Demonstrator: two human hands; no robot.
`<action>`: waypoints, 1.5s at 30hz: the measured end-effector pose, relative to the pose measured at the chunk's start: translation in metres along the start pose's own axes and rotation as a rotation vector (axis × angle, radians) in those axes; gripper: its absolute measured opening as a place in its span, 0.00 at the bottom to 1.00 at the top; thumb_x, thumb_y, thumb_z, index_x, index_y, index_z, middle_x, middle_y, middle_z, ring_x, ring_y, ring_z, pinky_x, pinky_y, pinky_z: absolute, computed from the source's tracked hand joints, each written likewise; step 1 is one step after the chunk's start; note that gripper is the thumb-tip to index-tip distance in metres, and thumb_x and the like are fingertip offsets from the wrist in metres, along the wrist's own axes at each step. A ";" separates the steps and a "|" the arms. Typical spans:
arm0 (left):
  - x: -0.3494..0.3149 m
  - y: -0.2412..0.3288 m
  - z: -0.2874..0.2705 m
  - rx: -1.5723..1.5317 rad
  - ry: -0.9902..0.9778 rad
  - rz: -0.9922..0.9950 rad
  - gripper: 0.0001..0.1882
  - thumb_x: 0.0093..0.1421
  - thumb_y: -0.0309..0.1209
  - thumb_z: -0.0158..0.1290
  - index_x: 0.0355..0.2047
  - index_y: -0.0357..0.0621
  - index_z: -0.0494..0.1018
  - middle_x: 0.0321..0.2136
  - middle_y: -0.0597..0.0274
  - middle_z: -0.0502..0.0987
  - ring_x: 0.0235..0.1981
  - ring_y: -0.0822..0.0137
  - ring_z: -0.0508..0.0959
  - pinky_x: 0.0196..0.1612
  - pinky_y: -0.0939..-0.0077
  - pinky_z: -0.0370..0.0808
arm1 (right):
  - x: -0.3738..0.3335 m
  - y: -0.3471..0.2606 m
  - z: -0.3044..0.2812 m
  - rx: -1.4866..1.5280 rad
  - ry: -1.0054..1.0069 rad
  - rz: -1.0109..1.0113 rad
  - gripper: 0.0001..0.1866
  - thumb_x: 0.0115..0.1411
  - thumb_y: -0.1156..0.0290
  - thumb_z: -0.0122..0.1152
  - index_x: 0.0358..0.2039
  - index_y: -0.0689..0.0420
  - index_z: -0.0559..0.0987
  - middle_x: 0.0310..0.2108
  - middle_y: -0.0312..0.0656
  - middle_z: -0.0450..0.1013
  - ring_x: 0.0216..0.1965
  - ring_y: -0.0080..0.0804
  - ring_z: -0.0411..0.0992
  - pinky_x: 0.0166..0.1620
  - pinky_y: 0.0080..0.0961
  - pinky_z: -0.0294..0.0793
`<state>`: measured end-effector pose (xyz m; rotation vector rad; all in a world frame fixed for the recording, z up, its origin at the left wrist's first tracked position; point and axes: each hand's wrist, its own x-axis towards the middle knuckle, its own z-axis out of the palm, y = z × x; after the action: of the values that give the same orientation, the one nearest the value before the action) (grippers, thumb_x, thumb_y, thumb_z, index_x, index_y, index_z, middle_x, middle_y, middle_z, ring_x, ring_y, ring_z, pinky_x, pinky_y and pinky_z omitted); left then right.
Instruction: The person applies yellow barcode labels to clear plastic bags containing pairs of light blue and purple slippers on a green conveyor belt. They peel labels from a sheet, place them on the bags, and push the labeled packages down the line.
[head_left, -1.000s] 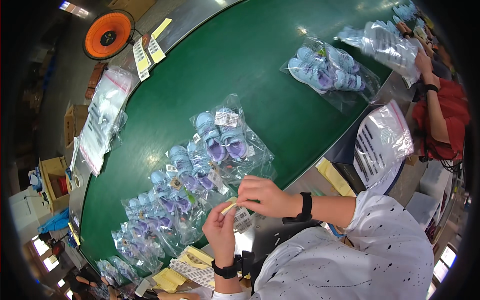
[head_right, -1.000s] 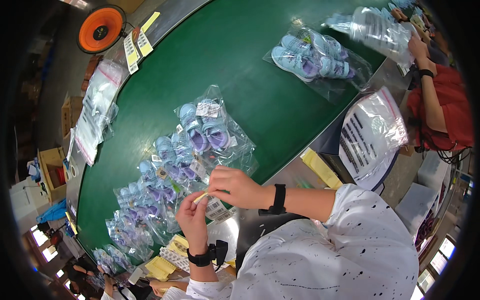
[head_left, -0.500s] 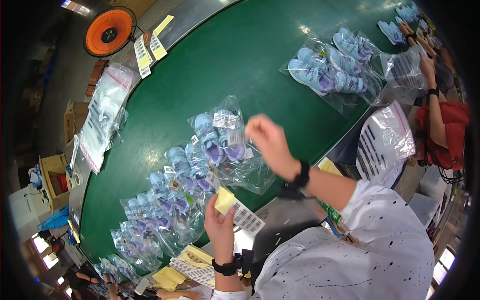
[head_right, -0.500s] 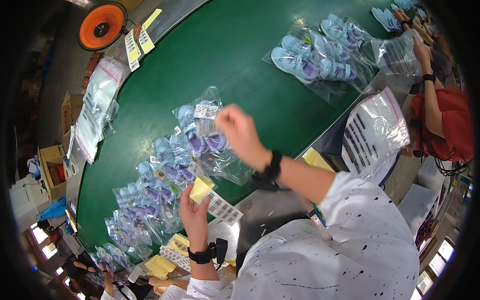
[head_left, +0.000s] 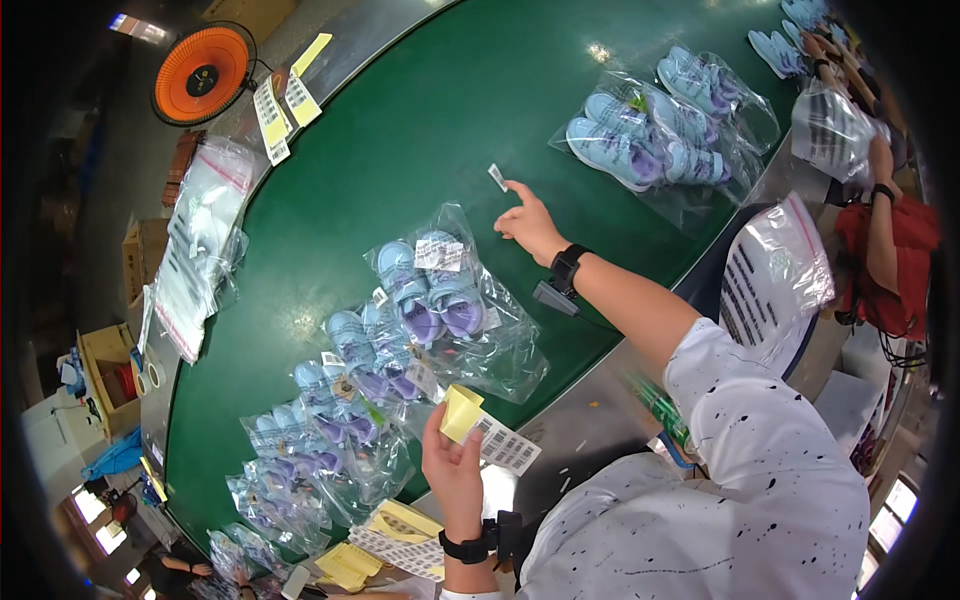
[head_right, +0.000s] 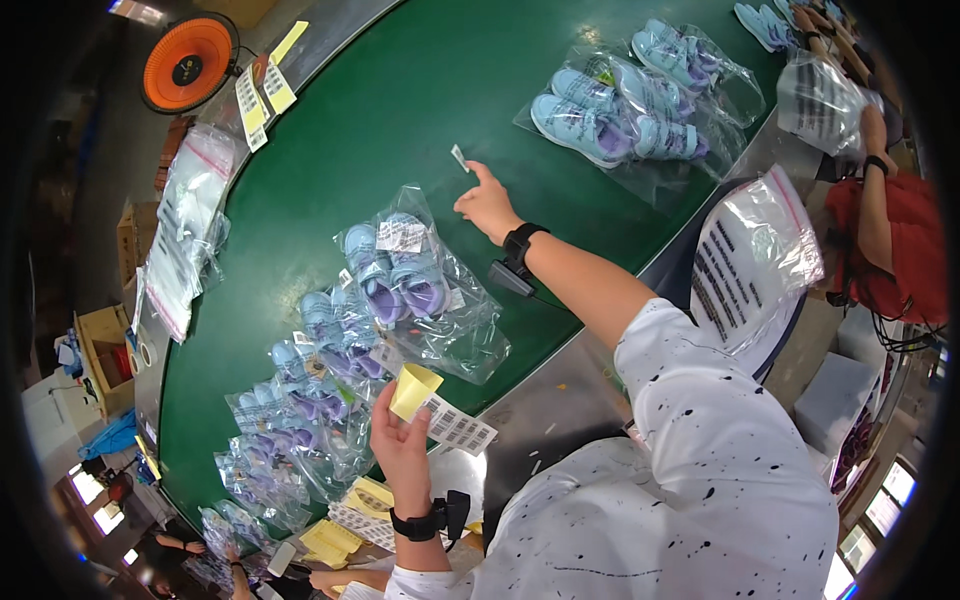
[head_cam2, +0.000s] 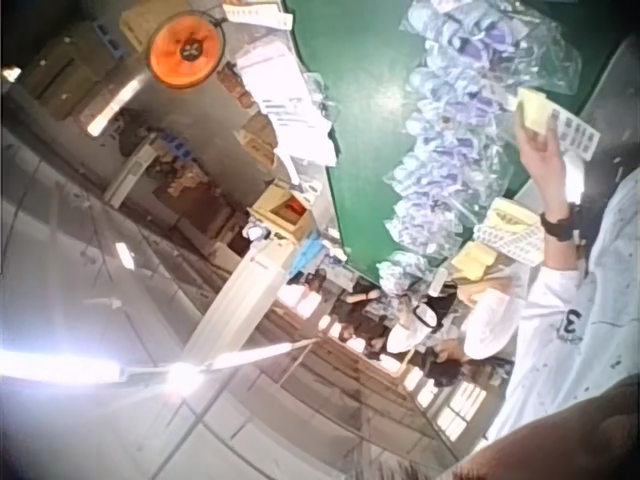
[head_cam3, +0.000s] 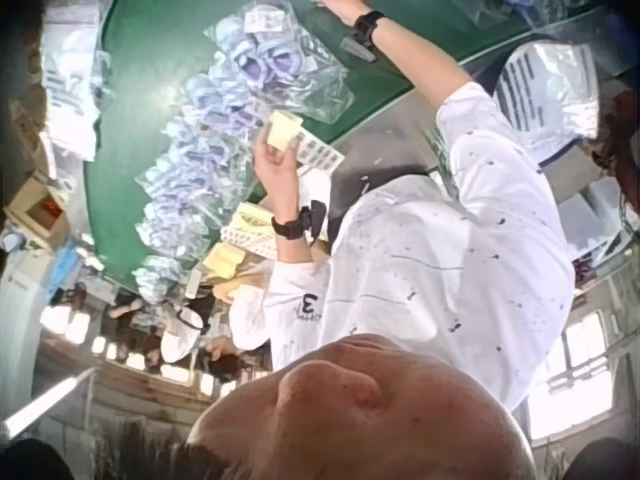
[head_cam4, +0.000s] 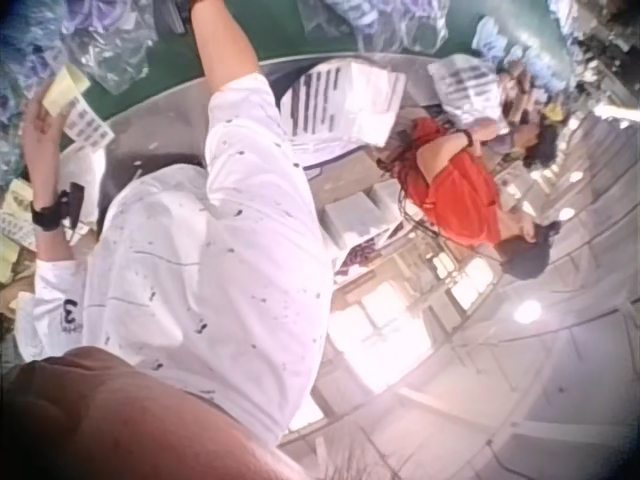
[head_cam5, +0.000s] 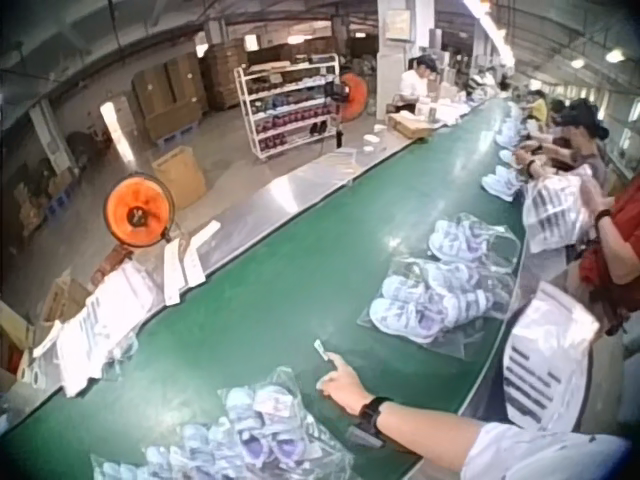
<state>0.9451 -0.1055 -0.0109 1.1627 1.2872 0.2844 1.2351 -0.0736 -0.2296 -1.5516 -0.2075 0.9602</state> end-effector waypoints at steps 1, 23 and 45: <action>0.002 -0.004 -0.001 0.000 -0.011 0.000 0.27 0.58 0.16 0.51 0.59 0.33 0.60 0.47 0.51 0.74 0.43 0.70 0.77 0.45 0.80 0.74 | 0.000 -0.001 -0.005 -0.005 0.007 -0.008 0.40 0.50 0.80 0.62 0.64 0.58 0.58 0.28 0.41 0.77 0.31 0.24 0.74 0.34 0.23 0.75; -0.008 -0.013 0.012 0.002 0.000 -0.023 0.28 0.58 0.16 0.51 0.59 0.34 0.59 0.47 0.53 0.74 0.42 0.70 0.78 0.44 0.80 0.75 | 0.022 -0.023 -0.006 0.020 -0.098 -0.054 0.11 0.53 0.76 0.65 0.38 0.61 0.76 0.31 0.36 0.74 0.33 0.21 0.70 0.36 0.19 0.70; -0.003 -0.012 0.024 -0.034 -0.018 0.000 0.31 0.58 0.14 0.50 0.61 0.37 0.56 0.45 0.49 0.76 0.43 0.70 0.77 0.44 0.81 0.73 | 0.074 -0.098 -0.220 -0.966 0.531 -0.815 0.16 0.52 0.72 0.59 0.43 0.61 0.76 0.44 0.51 0.73 0.48 0.49 0.70 0.50 0.39 0.69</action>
<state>0.9596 -0.1257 -0.0228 1.1341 1.2625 0.2940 1.4666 -0.1657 -0.1943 -2.2251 -0.9299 -0.2893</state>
